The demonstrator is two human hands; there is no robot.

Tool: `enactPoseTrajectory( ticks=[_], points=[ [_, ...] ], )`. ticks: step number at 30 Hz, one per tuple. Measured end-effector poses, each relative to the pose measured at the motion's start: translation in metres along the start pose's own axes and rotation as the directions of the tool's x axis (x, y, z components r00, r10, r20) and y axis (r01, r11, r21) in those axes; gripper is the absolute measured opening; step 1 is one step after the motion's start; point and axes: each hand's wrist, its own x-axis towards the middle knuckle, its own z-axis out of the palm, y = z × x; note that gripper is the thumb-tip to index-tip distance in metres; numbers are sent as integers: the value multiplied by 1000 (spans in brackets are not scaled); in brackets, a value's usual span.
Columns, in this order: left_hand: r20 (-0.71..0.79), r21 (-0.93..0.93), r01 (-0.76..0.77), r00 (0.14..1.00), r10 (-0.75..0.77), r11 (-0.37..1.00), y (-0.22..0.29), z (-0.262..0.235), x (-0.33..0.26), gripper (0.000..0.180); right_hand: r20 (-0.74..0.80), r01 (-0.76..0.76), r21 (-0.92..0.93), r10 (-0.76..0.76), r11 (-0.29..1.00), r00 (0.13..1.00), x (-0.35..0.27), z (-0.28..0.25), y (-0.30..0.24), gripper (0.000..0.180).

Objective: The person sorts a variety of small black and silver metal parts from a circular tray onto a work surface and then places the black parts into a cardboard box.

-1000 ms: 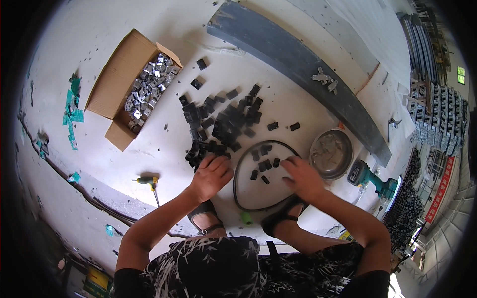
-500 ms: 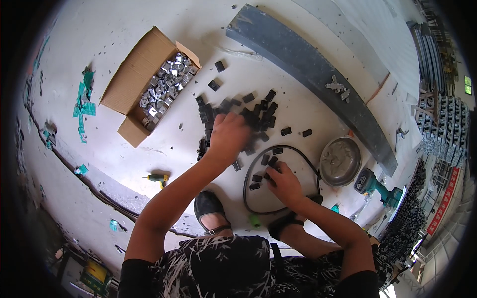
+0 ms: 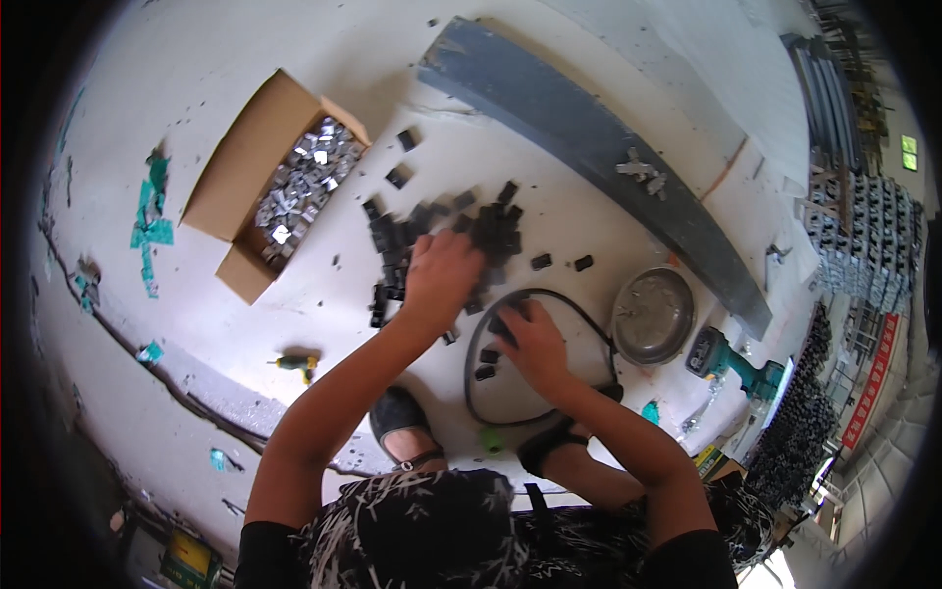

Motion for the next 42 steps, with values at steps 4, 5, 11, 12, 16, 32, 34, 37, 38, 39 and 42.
enactPoseTrajectory(
  ticks=[4, 5, 11, 12, 16, 32, 34, 37, 38, 39, 42],
  points=[
    [-38, -31, -39, 999, 38, 999, -9, 1, -12, 20, 53, -45, 77, 41, 996, 998, 7, 2, -8, 47],
    [-26, -41, -22, 999, 21, 999, -10, 3, -13, 17, 45, -45, 72, 42, 996, 998, 10, 0, -11, 47],
    [-320, -280, 136, 920, -227, 950, 11, -40, 4, 24, -130, -59, 425, 126, 903, 983, 50, -25, -42, 46],
    [-356, -280, 140, 904, -238, 950, 16, -48, 4, 28, -182, -20, 443, 111, 896, 977, 54, -25, -43, 44],
    [-271, -319, -1, 958, -90, 948, 34, -46, -3, 34, 463, -451, 885, 297, -111, 835, 69, -52, -39, 36],
    [184, -164, -357, 905, 384, 920, 67, 20, -92, 17, 137, -36, -438, 107, 898, 985, 17, -137, 78, 32],
    [285, -198, -339, 878, 385, 920, 66, 22, -98, 15, 136, -118, -304, 166, 945, 977, 37, -114, 56, 34],
    [279, -151, -316, 895, 347, 937, 71, 26, -97, 11, 58, -259, -148, 270, 954, 961, 59, -88, 49, 37],
    [305, -198, -283, 892, 333, 938, 71, 25, -96, 12, -27, -322, -126, 321, 938, 947, 64, -78, 50, 39],
    [333, -248, -244, 887, 319, 937, 72, 19, -93, 13, -22, -316, -122, 316, 941, 948, 68, -69, 51, 39],
    [310, -330, -88, 930, 196, 940, 61, -1, -82, 15, -122, -238, -43, 231, 970, 965, 78, -41, 36, 40]
  ],
)
